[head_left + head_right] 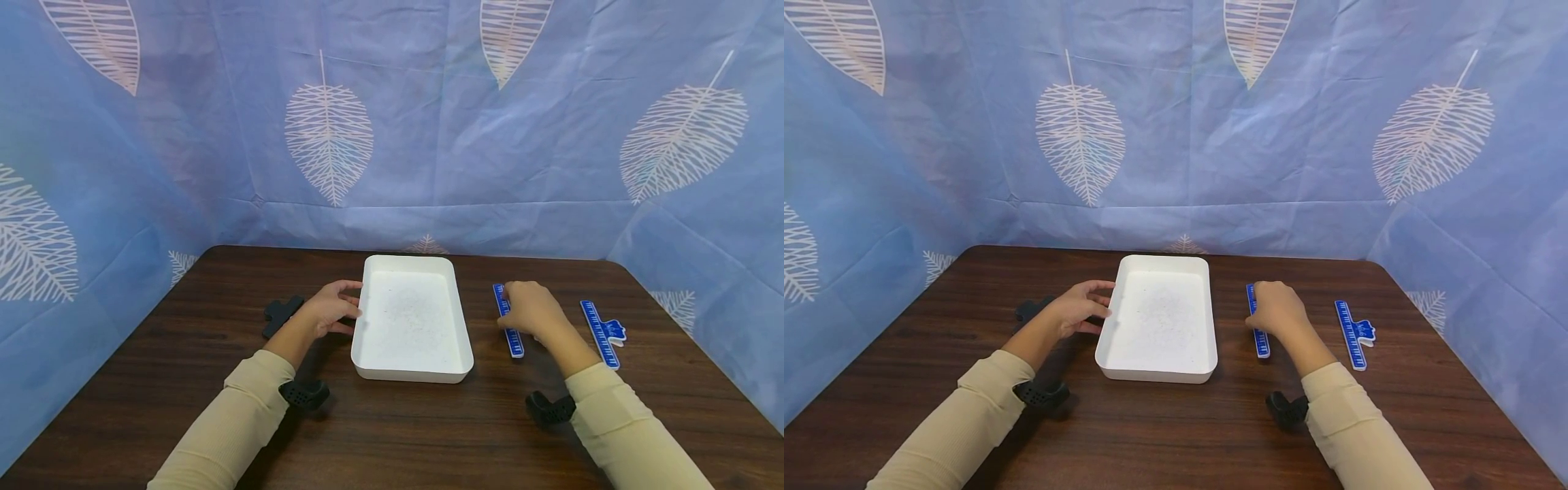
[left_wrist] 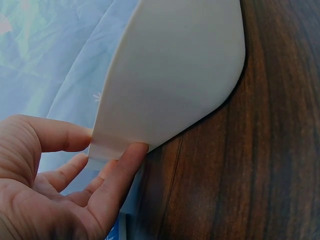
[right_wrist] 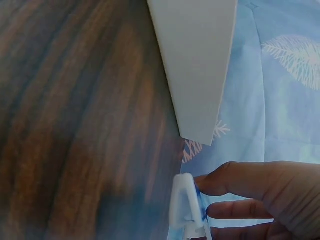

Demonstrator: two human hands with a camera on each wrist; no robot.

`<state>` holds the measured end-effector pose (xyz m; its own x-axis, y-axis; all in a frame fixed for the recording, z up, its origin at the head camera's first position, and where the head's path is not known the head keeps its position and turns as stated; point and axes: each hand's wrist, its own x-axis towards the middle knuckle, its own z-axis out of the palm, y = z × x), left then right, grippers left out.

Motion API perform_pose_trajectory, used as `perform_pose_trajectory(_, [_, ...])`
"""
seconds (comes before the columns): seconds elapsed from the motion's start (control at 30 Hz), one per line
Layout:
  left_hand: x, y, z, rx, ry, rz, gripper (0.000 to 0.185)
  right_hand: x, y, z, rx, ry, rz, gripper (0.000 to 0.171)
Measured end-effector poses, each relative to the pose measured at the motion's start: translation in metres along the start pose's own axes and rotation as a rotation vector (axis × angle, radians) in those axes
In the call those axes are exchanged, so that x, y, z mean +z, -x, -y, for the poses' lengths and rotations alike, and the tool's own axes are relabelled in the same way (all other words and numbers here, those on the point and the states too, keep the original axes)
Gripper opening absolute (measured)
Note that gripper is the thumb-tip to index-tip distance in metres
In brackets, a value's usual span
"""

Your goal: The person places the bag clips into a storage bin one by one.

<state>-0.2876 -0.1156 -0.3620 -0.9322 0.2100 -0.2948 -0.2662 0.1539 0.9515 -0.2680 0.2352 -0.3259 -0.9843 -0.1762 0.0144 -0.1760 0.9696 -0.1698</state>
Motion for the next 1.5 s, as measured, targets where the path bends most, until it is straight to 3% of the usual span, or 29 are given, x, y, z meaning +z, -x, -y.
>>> perform_pose_trajectory(1.5, [0.004, 0.005, 0.003, 0.018, 0.016, -0.012, 0.067, -0.027, -0.003, 0.026, -0.104, 0.004, -0.062, 0.047])
